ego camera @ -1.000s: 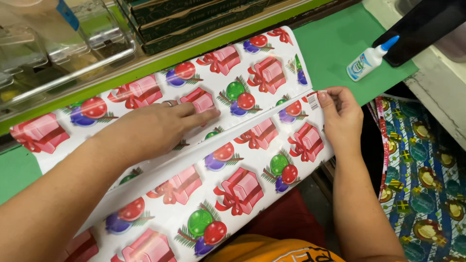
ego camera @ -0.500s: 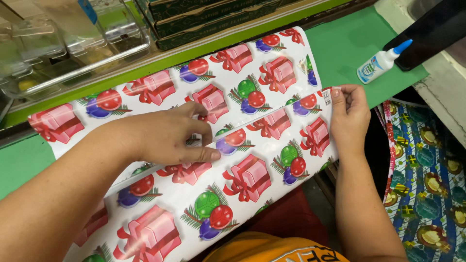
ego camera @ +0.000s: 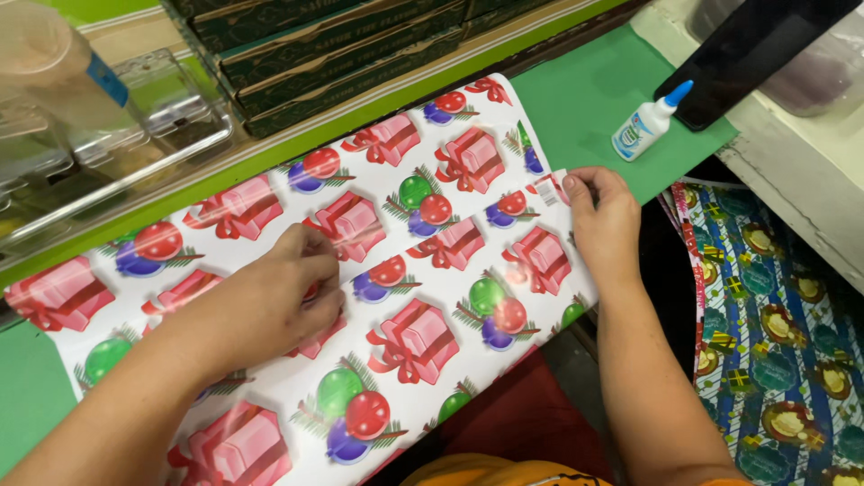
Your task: The person constructs a paper gift bag by applying glue to the edges of patterned paper and folding the sections together by hand.
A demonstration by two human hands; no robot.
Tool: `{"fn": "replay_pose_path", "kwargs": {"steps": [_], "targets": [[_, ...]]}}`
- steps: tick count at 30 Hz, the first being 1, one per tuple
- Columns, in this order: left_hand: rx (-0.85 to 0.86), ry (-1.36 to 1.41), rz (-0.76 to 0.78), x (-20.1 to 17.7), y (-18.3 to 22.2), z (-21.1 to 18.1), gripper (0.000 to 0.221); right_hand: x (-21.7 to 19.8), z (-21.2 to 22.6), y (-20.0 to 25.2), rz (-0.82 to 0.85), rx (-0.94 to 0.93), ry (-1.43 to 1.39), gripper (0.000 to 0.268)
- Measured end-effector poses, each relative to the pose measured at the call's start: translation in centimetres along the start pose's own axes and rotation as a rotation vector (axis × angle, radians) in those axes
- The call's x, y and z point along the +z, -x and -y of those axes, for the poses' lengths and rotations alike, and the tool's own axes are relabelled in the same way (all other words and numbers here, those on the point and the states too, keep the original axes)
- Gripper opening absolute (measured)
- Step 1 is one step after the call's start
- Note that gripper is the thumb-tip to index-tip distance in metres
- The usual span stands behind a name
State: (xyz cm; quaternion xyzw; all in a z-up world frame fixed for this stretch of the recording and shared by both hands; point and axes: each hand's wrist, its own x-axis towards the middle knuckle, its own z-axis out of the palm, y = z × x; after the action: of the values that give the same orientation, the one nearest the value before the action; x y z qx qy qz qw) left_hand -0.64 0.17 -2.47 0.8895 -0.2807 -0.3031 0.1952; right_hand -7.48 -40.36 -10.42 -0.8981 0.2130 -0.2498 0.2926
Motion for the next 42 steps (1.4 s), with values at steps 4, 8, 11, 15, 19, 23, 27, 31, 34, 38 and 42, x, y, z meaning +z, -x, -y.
{"fn": "replay_pose_path", "kwargs": {"steps": [4,8,11,15,19,23,27,31,34,38,42], "targets": [[-0.037,-0.007,-0.027,-0.1,0.6,-0.3,0.026,-0.2,0.1,-0.3,0.042,0.004,0.064,0.011],[0.103,0.001,-0.071,0.4,0.1,1.1,0.019,-0.5,1.2,-0.4,0.059,0.052,-0.043,0.014],[0.115,0.014,-0.098,0.4,0.0,1.1,0.019,-0.6,1.3,-0.4,0.090,0.137,-0.176,0.017],[0.155,0.045,-0.131,0.7,-0.2,1.7,0.019,-1.3,1.3,-0.5,0.140,0.196,-0.202,0.012],[0.154,0.024,-0.158,1.4,-0.5,2.4,0.018,-1.3,0.9,-0.6,0.146,0.171,-0.145,0.009],[0.138,-0.012,-0.189,1.6,-0.5,2.5,0.018,0.1,-0.7,-0.2,0.064,0.075,-0.107,0.007],[0.091,-0.042,-0.172,1.6,-0.6,2.4,0.020,0.6,-0.6,0.9,-0.032,-0.062,0.074,0.015],[0.091,-0.043,-0.189,1.8,-0.5,2.5,0.021,0.9,-0.4,1.3,-0.061,-0.069,0.091,0.016],[0.102,-0.070,-0.219,2.1,-0.6,2.6,0.021,1.1,-0.5,1.1,-0.053,-0.057,0.116,0.015],[0.081,-0.062,-0.195,2.0,-0.7,2.7,0.020,1.0,-0.3,0.8,-0.039,-0.026,0.133,0.011],[0.094,-0.060,-0.195,2.0,-0.9,2.9,0.019,0.8,-0.1,0.5,-0.003,0.026,0.119,0.013]]}}
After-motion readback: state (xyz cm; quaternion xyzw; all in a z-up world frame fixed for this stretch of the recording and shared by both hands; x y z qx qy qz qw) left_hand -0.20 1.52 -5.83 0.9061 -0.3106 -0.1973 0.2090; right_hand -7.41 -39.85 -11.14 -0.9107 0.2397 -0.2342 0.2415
